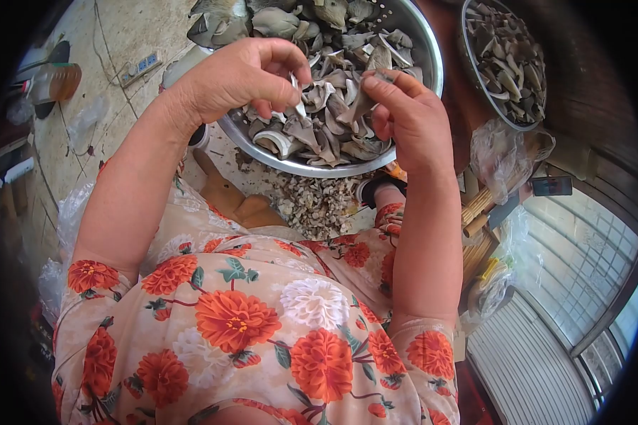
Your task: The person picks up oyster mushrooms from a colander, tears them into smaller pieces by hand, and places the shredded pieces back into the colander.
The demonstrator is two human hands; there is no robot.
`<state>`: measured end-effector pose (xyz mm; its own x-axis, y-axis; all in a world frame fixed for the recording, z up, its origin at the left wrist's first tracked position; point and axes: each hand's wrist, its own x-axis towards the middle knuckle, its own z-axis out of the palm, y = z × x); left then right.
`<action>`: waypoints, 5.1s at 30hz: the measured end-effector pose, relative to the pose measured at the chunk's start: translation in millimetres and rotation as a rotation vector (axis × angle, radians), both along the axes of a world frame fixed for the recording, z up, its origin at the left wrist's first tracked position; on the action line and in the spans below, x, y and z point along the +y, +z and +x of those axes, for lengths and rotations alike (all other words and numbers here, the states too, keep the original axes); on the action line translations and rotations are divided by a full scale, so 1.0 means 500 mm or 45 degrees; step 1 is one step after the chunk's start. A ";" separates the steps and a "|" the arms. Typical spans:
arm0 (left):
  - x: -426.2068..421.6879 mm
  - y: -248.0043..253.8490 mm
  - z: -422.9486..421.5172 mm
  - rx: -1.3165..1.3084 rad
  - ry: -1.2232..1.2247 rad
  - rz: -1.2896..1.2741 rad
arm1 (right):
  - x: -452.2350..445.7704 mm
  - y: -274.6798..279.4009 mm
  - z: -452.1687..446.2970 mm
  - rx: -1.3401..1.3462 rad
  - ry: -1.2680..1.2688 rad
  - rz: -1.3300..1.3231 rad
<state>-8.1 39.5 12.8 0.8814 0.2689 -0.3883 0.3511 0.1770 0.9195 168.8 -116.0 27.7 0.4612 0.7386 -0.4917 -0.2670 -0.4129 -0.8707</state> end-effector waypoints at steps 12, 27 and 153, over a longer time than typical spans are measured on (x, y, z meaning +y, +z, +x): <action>0.071 -0.051 -0.001 0.327 0.267 1.139 | 0.026 -0.014 -0.050 -1.168 0.378 -0.154; 0.012 -0.132 0.115 0.552 0.065 1.397 | 0.010 -0.019 -0.069 -1.252 0.629 -0.032; 0.067 -0.053 0.097 0.050 0.397 0.144 | -0.034 0.015 -0.010 -0.340 0.107 0.072</action>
